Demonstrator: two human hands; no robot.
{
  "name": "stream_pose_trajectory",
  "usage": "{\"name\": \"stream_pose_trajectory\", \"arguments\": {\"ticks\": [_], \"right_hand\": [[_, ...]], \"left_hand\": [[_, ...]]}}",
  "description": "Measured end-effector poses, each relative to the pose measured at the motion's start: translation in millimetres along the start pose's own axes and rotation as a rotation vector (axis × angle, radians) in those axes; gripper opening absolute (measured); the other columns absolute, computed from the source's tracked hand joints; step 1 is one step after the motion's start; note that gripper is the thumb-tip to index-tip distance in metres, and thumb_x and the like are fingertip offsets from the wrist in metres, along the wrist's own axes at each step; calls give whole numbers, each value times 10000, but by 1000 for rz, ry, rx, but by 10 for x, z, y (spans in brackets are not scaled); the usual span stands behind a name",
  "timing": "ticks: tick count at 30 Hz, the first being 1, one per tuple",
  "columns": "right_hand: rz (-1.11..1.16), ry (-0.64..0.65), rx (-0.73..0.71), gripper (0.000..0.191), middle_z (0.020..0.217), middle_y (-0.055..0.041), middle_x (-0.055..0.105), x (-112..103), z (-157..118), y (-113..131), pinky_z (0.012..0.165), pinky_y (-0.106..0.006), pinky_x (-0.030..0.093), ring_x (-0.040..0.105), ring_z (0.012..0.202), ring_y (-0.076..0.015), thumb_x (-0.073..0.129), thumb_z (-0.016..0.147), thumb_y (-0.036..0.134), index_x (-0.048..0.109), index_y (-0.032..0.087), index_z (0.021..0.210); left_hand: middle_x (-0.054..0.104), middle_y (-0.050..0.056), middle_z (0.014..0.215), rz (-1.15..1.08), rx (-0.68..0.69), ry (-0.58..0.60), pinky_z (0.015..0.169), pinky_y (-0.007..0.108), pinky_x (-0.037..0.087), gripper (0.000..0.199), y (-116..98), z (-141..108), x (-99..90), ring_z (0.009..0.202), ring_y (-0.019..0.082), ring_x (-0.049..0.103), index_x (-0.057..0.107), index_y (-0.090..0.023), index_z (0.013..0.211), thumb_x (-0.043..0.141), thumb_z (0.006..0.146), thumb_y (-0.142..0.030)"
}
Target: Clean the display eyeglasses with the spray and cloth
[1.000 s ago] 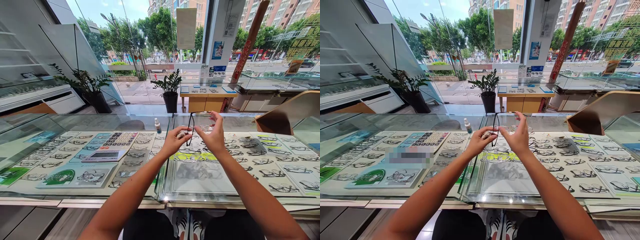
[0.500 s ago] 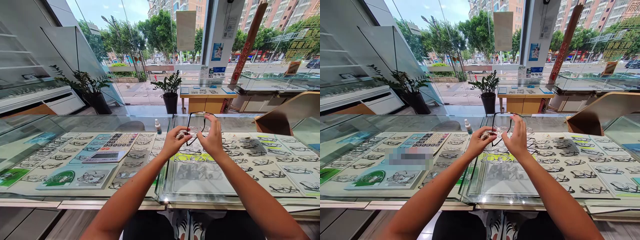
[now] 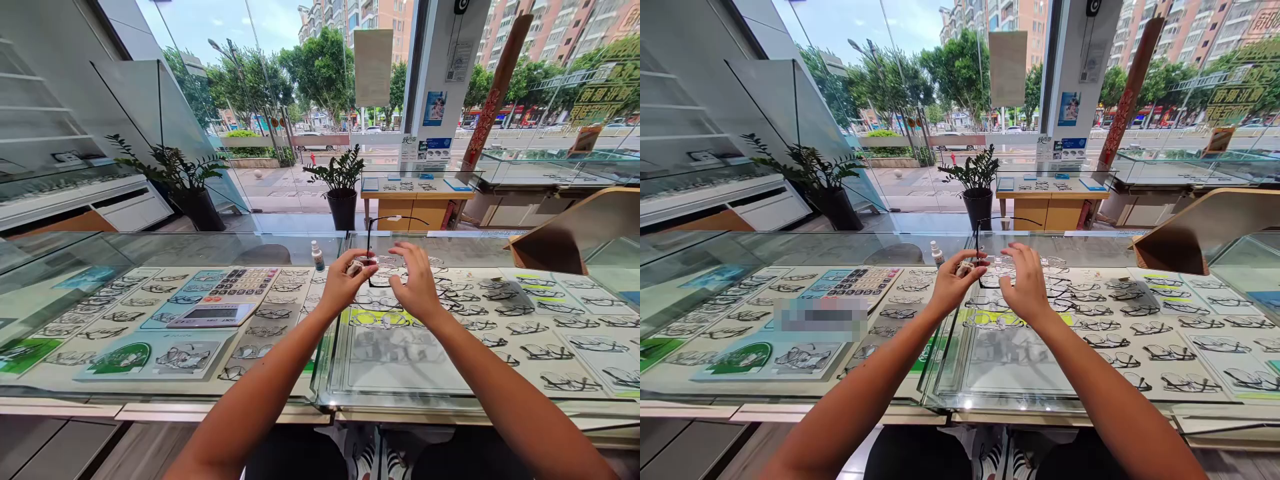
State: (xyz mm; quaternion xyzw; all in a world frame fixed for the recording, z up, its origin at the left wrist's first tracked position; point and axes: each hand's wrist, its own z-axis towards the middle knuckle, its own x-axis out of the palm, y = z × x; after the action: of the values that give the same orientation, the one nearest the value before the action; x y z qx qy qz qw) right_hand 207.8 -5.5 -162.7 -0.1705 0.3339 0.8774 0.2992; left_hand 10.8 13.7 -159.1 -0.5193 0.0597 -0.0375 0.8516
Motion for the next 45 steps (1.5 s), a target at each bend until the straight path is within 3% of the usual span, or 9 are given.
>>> {"name": "stream_pose_trajectory", "arguments": {"ticks": [7,13,22,27,31,34,37,42,45], "right_hand": [[345,64,103,242,1265,-93,764,11,9,93,1134,-525,463,662,1226,-290,619,1026,360,745,269,1212],[563,71,219,222,1191,-99,764,53,15,79,1155,-506,459,671,1237,-285,687,985,423,819,259,1054],[668,-1,365,227,1107,-98,715,143,-7,31,1042,-471,507,677,1170,-297,817,874,478,839,253,899],[770,-45,377,224,1087,-84,800,91,45,-12,1059,-459,515,719,1102,-275,814,891,473,805,250,884],[733,-49,396,233,1091,-73,824,55,69,-50,1063,-446,505,715,1079,-263,805,900,481,822,251,930],[720,-44,397,237,1084,-74,826,57,66,-64,1049,-446,503,712,1084,-269,798,903,486,823,252,926],[707,-36,389,251,1076,-80,825,61,63,-58,1034,-450,505,713,1086,-277,792,905,497,823,249,924],[683,-30,371,273,1076,-79,824,53,66,-41,1024,-452,505,710,1076,-279,775,914,519,826,251,939],[680,-34,381,278,1079,-79,822,54,66,-55,1028,-454,500,709,1076,-280,774,912,525,818,251,929]], "left_hand": [[731,100,1213,10,15,70,851,316,587,451,44,-59,34,1020,230,776,639,-215,1176,868,869,-454],[677,102,1266,55,72,92,889,314,564,475,91,-61,30,1032,197,722,584,-222,1188,866,876,-445],[691,89,1273,82,-17,213,669,256,512,642,70,-92,44,876,169,700,540,-246,1239,926,785,-483],[717,91,1142,362,35,14,827,327,530,384,54,7,-74,956,216,706,582,-219,1150,645,1002,-567],[753,79,981,897,-234,31,806,362,493,382,98,137,-298,908,274,721,584,-237,1198,401,1099,-557],[775,146,1011,1181,-460,147,813,405,497,343,196,189,-470,974,352,739,620,-216,1207,457,1082,-490],[774,197,1015,1245,-532,166,832,436,510,278,290,191,-570,973,382,745,670,-183,1096,583,1027,-439],[709,193,1180,1298,-401,104,908,452,521,281,245,195,-564,1114,383,696,698,-200,1053,648,982,-466],[636,174,1191,1245,-150,-196,986,479,512,271,186,233,-578,1186,376,631,674,-201,1110,602,1007,-441]]}}
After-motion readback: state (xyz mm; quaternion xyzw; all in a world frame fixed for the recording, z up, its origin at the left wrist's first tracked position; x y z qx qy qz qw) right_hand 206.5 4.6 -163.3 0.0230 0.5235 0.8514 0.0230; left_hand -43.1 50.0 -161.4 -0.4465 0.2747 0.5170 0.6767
